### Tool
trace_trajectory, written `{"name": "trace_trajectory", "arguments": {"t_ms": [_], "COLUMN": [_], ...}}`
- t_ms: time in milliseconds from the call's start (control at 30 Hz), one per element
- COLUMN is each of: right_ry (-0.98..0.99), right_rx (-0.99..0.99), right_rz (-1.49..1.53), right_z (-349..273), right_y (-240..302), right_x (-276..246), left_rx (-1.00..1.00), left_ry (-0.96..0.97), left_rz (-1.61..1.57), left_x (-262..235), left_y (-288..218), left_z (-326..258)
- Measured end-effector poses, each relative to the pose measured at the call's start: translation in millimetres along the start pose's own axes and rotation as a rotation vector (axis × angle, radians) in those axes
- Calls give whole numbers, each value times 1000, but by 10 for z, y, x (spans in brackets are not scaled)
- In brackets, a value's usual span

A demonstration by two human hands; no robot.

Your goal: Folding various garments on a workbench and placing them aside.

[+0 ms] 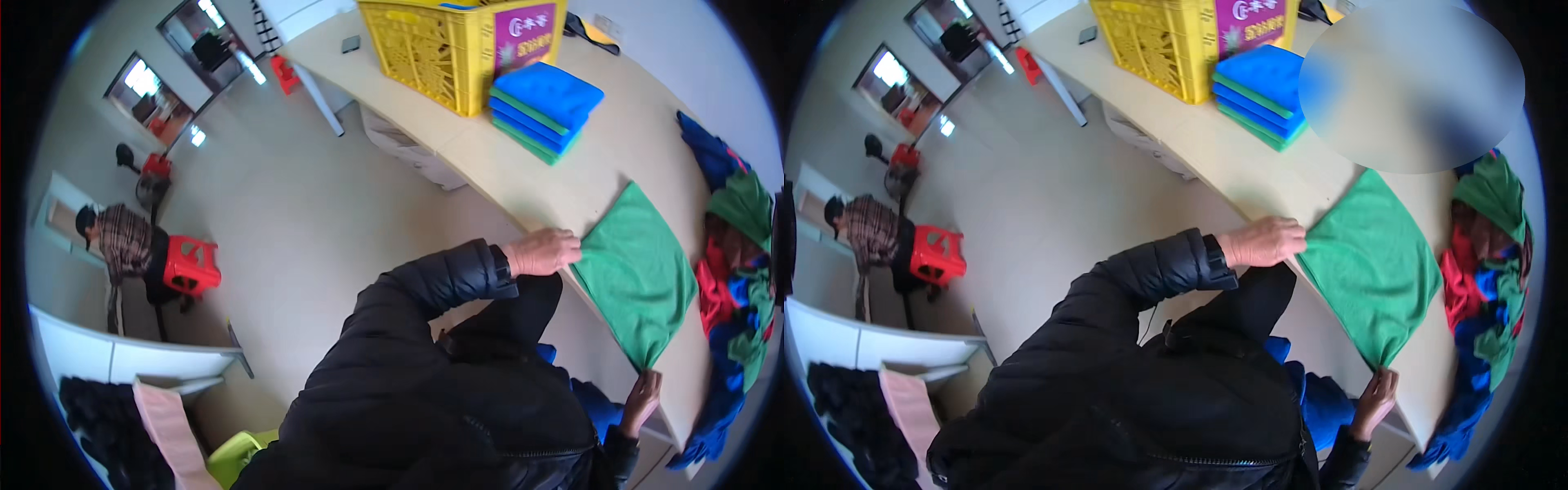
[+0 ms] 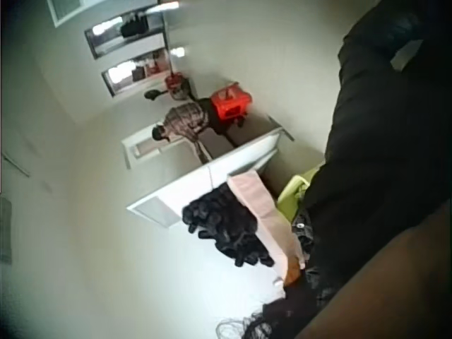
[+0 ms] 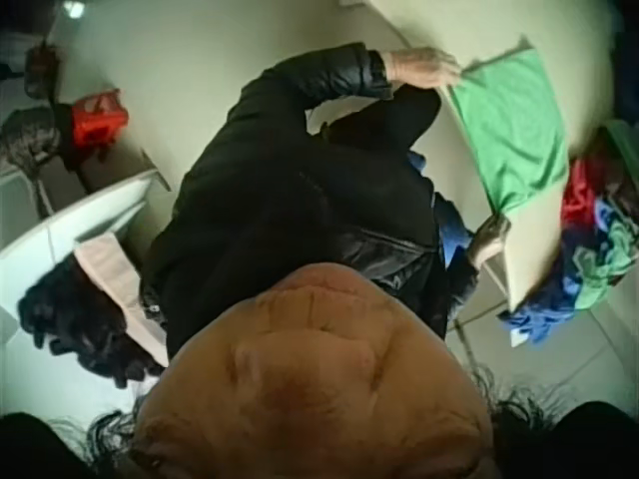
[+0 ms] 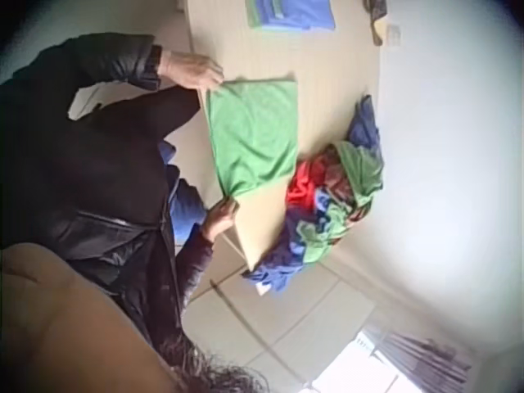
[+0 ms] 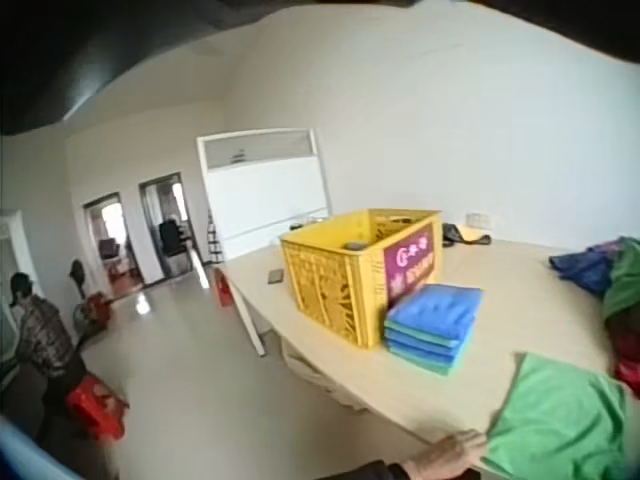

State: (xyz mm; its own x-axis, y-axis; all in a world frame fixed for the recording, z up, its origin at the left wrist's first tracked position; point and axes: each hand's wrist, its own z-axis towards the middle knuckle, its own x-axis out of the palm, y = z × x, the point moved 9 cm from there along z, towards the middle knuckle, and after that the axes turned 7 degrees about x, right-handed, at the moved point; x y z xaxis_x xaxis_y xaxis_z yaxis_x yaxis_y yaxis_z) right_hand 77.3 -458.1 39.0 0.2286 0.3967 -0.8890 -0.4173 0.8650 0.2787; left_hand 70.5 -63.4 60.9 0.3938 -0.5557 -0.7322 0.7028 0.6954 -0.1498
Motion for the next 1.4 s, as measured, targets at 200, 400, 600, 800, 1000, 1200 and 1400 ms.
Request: {"name": "trace_trajectory", "arguments": {"t_ms": [200,400,600,800,1000,1200,1400], "right_ry": [63,30,28,66,61,73,56], "right_rx": [46,-23,-71,-68,-51,-53,-62], "right_rz": [67,-13,-34,-92,-97,-90,-70], "right_z": [94,126,98,49,48,52,83], "right_y": [32,27,27,-58,-99,-40,-21], "right_x": [60,30,65,124,165,130,129], "left_rx": [-66,-54,-51,-45,-48,23,32], "left_ry": [-39,-27,16,56,59,88,122], "left_rz": [11,-20,53,109,96,222,317], "left_x": [-84,-8,41,139,68,143,222], "left_y": [-2,-7,26,38,24,-12,-32], "left_z": [-170,-108,-123,-129,-91,-77,-68]}}
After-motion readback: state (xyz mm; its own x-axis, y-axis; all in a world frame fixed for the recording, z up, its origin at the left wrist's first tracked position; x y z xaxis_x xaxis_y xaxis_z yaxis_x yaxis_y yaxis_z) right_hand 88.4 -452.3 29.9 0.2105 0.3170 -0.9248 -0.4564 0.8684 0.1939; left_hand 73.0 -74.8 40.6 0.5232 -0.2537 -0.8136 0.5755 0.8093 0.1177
